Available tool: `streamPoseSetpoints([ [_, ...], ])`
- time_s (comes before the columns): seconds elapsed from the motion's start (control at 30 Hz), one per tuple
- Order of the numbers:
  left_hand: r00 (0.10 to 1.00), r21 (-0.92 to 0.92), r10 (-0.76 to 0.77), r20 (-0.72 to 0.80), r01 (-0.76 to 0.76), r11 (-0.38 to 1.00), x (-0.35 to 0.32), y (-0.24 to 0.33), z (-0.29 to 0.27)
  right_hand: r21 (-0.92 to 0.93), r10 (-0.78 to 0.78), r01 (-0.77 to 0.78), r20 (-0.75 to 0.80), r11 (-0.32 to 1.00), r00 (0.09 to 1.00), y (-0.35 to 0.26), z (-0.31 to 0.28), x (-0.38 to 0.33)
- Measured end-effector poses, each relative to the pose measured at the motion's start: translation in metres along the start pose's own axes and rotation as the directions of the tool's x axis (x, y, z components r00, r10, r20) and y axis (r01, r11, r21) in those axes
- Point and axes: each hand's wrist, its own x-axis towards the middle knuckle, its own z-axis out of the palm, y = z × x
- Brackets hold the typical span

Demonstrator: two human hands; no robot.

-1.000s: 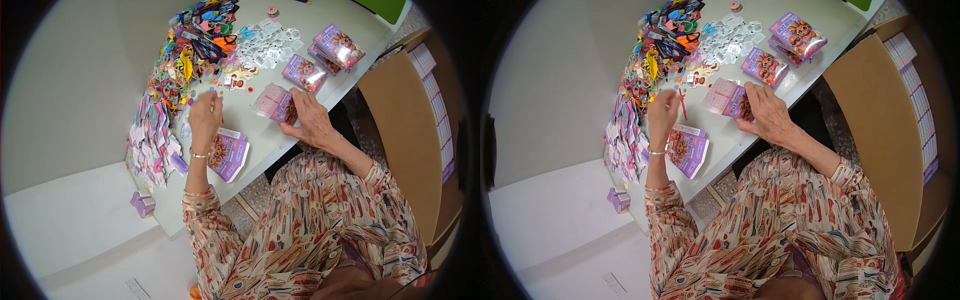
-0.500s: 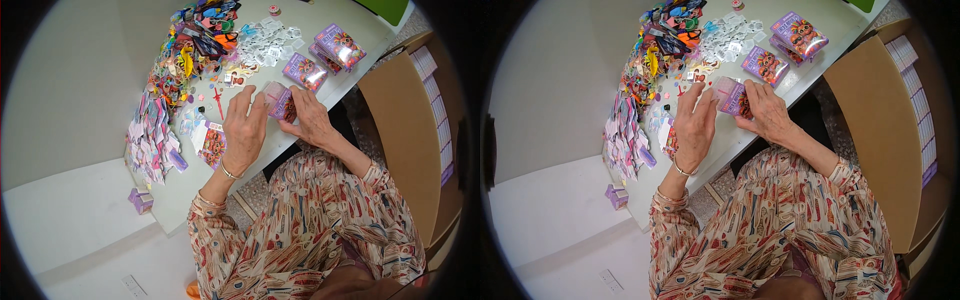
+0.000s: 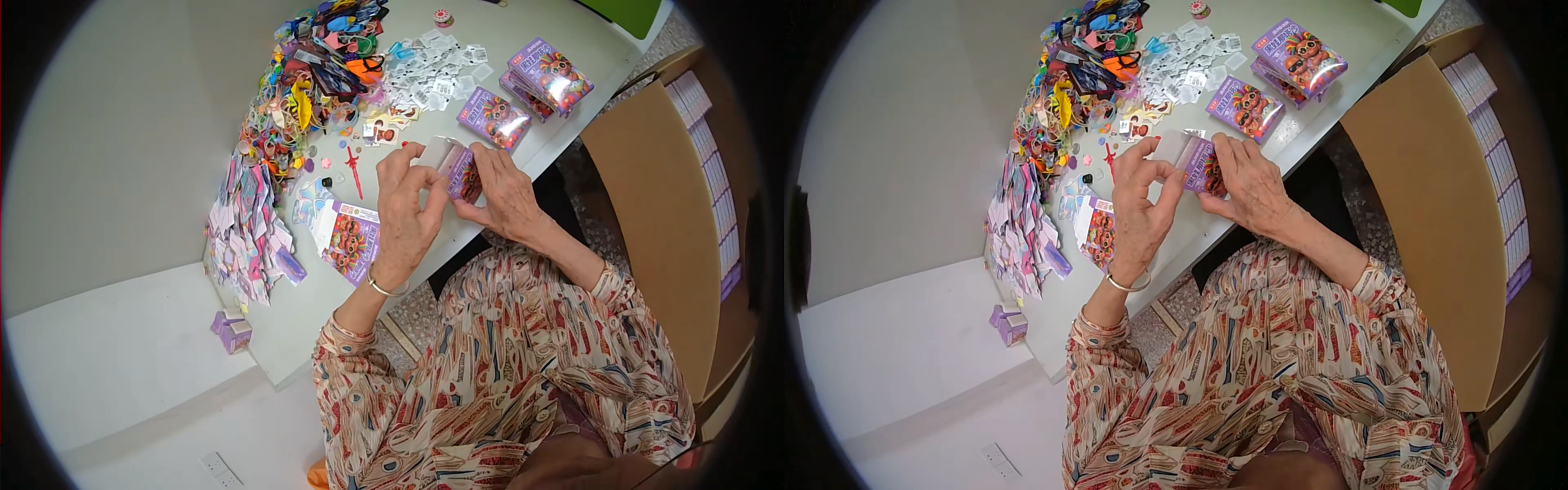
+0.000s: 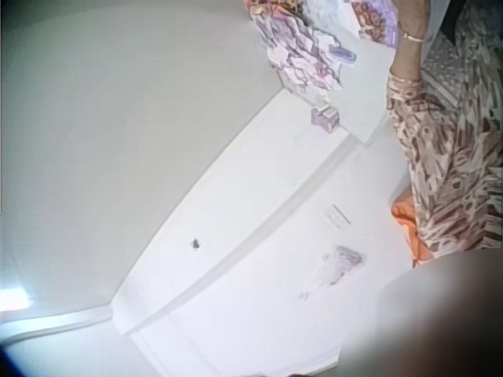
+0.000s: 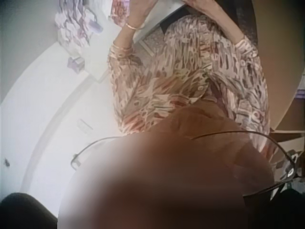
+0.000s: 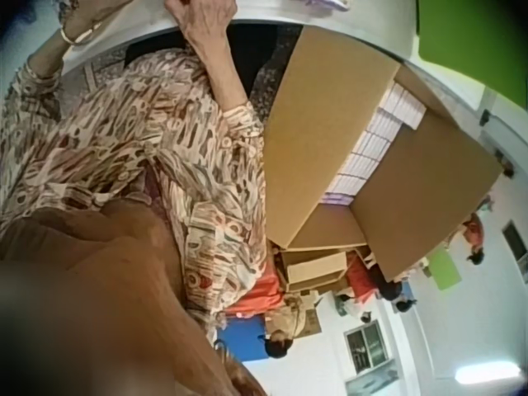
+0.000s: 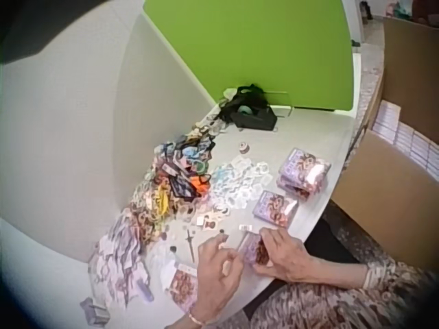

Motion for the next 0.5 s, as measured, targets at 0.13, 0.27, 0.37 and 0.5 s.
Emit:
streamPoseSetpoints([
  [0.13, 0.998, -0.046, -0.043, 0.037, 0.045, 0.998, -0.003, 0.0, 0.002, -0.01, -0.038, 0.038, -0.032, 0.999, 0.999, 0.003, 0.0, -0.002],
  [0.27, 0.998, 0.074, 0.017, 0.063, -0.021, 0.997, 0.0, 0.003, -0.001, -0.016, -0.078, 0.077, -0.064, 0.997, 0.995, 0.003, -0.001, -0.004],
  [0.37, 0.996, 0.1, 0.019, 0.086, -0.028, 0.995, 0.003, 0.003, 0.001, 0.006, -0.051, 0.052, -0.068, 0.999, 0.996, 0.002, 0.0, -0.005],
  [0.5, 0.991, 0.0, -0.033, 0.128, 0.033, 0.999, 0.006, 0.004, 0.003, 0.005, -0.043, 0.044, -0.069, 0.999, 0.997, 0.003, 0.0, -0.005],
])
